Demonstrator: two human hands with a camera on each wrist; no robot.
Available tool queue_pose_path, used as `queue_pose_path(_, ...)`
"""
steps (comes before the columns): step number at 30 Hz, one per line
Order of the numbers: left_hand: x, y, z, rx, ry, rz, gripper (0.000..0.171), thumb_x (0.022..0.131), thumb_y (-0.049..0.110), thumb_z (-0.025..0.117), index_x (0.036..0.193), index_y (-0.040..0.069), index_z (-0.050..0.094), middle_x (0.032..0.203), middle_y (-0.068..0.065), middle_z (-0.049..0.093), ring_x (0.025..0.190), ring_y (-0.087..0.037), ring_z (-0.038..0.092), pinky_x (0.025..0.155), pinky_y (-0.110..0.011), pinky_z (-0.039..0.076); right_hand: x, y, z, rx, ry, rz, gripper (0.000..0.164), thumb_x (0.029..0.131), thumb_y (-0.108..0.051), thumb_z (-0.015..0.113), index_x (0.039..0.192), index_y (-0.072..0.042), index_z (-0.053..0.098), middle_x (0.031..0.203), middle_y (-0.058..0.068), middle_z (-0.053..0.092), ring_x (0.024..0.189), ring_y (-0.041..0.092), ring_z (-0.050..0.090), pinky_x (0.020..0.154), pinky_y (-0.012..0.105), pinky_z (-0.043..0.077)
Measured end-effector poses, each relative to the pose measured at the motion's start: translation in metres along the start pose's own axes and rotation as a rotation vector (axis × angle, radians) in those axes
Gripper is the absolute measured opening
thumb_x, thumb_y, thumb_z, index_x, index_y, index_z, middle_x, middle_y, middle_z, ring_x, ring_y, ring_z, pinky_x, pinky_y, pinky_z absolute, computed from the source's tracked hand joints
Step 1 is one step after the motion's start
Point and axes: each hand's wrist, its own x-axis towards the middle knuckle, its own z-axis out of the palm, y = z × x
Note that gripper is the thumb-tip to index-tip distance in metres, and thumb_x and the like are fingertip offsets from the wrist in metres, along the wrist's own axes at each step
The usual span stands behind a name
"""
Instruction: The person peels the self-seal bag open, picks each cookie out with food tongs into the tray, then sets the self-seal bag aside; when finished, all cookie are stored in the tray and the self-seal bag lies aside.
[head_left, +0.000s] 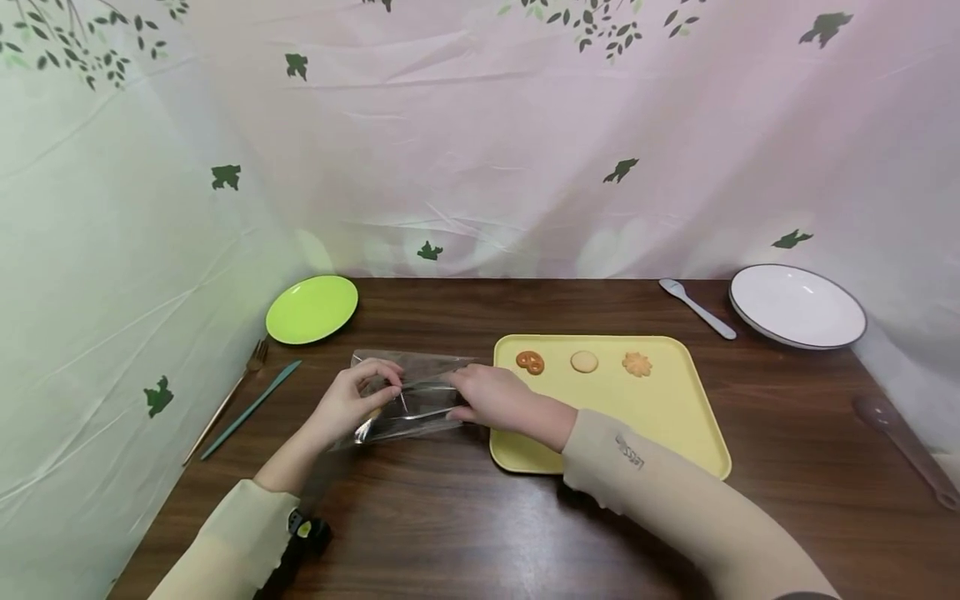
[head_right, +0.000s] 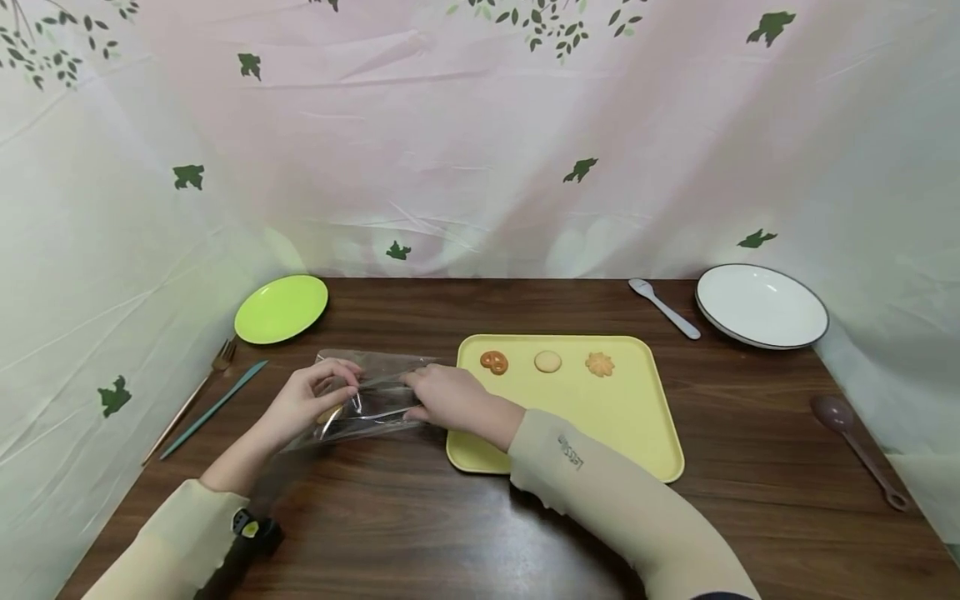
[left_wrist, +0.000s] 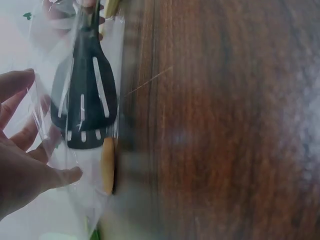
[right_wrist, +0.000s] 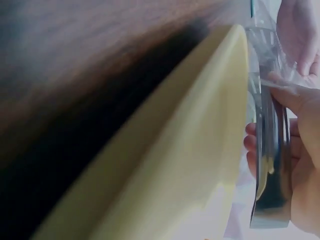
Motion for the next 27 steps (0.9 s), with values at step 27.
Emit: queue_pose_path(27, 0.000, -0.001, 0.003, 0.024, 0.044, -0.001, 0.007, 0.087, 0.006, 0.067, 0.091, 0.000, 0.066, 0.117, -0.022, 0.061, 0.114, -0.032, 0.053, 0.089, -0.055, 0.040, -0.003, 0.011, 0.001, 0.071, 0.055, 0.027, 0.040, 0.086, -0.045, 0.066, 0.122, -0.026, 0.062, 0.106, -0.006, 0.070, 0.092, 0.011, 0.066, 0.068, 0.033, 0.053)
